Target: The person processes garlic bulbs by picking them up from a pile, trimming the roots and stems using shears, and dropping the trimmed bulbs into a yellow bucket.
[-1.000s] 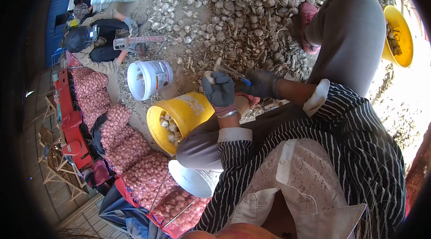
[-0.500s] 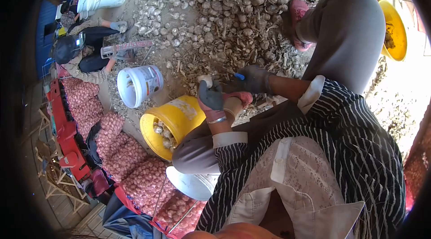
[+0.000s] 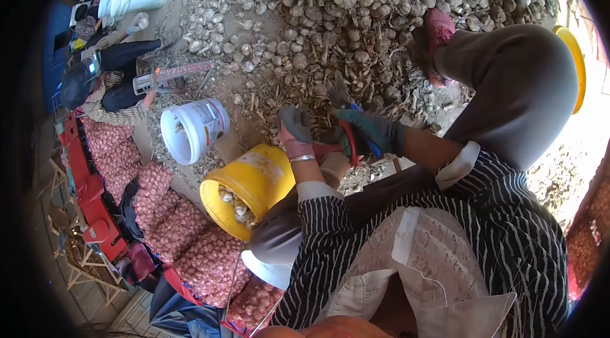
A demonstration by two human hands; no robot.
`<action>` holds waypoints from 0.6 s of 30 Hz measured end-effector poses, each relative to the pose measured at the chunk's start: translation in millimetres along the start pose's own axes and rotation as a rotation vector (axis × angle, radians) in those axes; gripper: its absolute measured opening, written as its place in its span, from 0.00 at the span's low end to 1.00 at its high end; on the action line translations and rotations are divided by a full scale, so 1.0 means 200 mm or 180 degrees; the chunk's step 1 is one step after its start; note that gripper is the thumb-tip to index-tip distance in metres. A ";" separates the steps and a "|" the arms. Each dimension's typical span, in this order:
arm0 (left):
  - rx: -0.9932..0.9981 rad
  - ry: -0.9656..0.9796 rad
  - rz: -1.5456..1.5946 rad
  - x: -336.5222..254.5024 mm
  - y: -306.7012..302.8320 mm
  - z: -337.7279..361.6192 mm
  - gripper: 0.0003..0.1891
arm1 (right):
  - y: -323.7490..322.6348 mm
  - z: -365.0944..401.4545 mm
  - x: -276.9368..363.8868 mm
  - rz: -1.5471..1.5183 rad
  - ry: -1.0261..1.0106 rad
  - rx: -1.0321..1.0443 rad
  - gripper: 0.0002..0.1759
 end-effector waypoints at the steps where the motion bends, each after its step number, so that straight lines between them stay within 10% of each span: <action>1: -0.0190 0.0027 -0.0754 0.04 0.07 -0.08 0.22 | 0.00 -0.01 0.00 -0.0011 -0.0013 -0.0029 0.23; 5: 0.0236 0.0862 -0.2065 0.11 0.27 -0.49 0.24 | -0.13 -0.13 0.01 0.0763 -0.0552 -0.0613 0.20; 7: 0.0062 0.1545 -0.4938 0.04 0.47 -0.54 0.30 | -0.14 -0.14 0.04 0.1093 -0.0570 -0.0697 0.20; 10: -0.0033 0.1242 -0.6073 0.07 0.55 -0.67 0.34 | -0.16 -0.17 0.08 0.1135 -0.0498 -0.0838 0.20; 18: -0.0247 0.1244 -0.6381 0.13 0.43 -0.76 0.31 | -0.14 -0.15 0.03 0.1339 -0.0837 -0.0787 0.19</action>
Point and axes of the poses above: each hand's wrist, its own z-axis away from the middle knuckle, its own y-axis out of the palm, x = y × z, the point moved 3 cm from there along -z, towards the middle knuckle, and after that the axes turned 6 degrees about -y, right-handed, at the moved point
